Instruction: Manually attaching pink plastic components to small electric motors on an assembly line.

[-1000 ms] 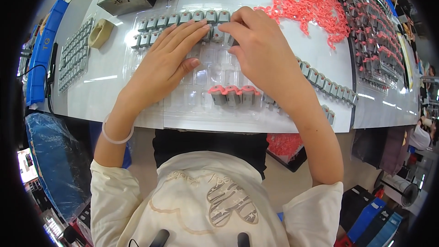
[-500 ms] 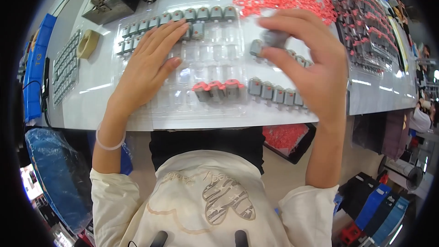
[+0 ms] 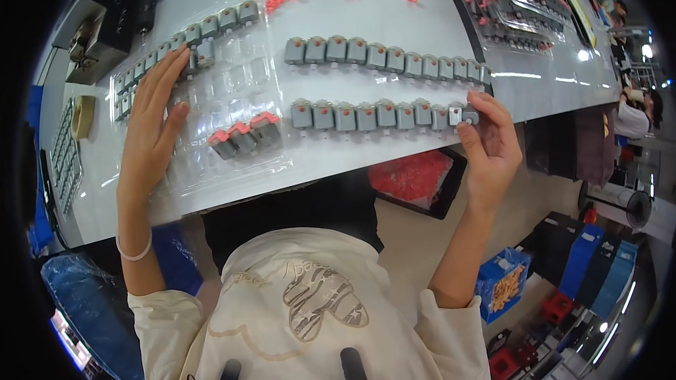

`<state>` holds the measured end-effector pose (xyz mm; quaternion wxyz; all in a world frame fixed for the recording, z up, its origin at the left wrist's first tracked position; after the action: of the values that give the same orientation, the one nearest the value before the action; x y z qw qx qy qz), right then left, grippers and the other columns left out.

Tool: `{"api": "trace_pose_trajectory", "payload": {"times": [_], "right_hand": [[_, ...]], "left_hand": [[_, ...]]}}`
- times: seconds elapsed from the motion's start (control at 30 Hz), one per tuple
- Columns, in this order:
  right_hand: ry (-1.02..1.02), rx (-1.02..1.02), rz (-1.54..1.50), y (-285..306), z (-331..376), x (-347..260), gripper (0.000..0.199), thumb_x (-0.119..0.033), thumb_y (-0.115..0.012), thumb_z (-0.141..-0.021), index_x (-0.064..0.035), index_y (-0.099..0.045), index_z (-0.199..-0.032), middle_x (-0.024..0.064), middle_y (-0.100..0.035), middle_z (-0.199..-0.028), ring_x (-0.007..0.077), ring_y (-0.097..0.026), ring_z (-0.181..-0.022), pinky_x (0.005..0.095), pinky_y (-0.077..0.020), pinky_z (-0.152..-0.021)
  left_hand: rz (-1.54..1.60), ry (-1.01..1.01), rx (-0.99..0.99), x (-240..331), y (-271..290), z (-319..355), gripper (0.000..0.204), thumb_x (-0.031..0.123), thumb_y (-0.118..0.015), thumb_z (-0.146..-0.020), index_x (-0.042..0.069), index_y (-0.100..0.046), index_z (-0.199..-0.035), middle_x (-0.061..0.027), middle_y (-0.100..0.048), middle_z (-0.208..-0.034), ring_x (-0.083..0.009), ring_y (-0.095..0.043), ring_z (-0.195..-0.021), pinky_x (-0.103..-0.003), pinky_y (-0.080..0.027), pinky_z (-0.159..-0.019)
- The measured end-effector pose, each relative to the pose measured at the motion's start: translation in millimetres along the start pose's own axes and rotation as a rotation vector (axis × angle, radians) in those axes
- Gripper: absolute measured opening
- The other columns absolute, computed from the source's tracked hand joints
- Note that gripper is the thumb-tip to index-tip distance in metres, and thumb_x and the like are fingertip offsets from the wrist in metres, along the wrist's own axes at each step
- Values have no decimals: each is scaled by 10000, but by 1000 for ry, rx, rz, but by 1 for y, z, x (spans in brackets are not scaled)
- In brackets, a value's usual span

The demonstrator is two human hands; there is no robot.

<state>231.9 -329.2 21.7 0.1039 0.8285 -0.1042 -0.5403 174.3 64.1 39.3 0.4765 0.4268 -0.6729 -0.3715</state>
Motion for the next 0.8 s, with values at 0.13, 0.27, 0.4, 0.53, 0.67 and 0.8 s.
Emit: {"api": "trace_pose_trajectory", "payload": {"times": [0.13, 0.27, 0.4, 0.53, 0.67, 0.8], "right_hand": [[-67, -74, 174, 5, 1, -1, 303, 34, -642, -817, 28, -605, -1118, 130, -559, -1238, 199, -538, -1120, 303, -380, -987], [-20, -102, 195, 5, -3, -11, 292, 43, -652, -781, 25, -627, -1071, 120, -586, -1190, 204, -530, -1120, 298, -380, -973], [-18, -184, 171, 7, -6, -13, 296, 55, -647, -767, 23, -629, -1061, 123, -582, -1192, 202, -531, -1115, 294, -385, -961], [-36, -187, 148, 7, -6, -13, 303, 74, -629, -756, 19, -634, -1054, 115, -586, -1171, 188, -532, -1088, 282, -394, -935], [-30, -168, 222, 4, -9, -19, 318, 83, -622, -740, 16, -639, -1050, 102, -574, -1147, 179, -533, -1050, 274, -397, -915], [-30, -282, 329, -2, -14, -24, 339, 88, -599, -720, 12, -639, -1048, 85, -543, -1124, 167, -524, -981, 257, -397, -872]], "left_hand": [[-15, 14, -8, 1, 0, 0, 461, 238, -511, -918, 100, -468, -1356, -83, -457, -1403, -298, -377, -1324, -415, -248, -1116], [-24, 9, -11, 1, -2, -2, 463, 270, -502, -921, 104, -473, -1352, -85, -462, -1397, -299, -387, -1314, -410, -252, -1114], [-12, 10, -2, 0, -1, 0, 463, 284, -496, -923, 106, -477, -1350, -87, -466, -1393, -297, -391, -1312, -409, -255, -1111], [-21, 14, -6, 0, -1, -1, 464, 275, -501, -920, 104, -477, -1350, -90, -464, -1394, -298, -390, -1314, -409, -256, -1111], [-36, 8, -9, -1, -2, -1, 466, 265, -508, -915, 105, -476, -1352, -92, -463, -1396, -301, -387, -1317, -407, -257, -1111], [-15, 10, -9, -2, -2, -1, 465, 263, -508, -916, 106, -475, -1352, -92, -463, -1396, -302, -387, -1317, -410, -254, -1113]]}}
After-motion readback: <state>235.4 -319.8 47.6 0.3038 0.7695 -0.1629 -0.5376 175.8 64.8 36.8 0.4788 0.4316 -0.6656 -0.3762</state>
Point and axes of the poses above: each hand's wrist, its own z-axis away from the middle knuckle, its own y-axis out of the back of the hand, x = y × z, the point moved 7 cm from there along -z, towards the middle knuckle
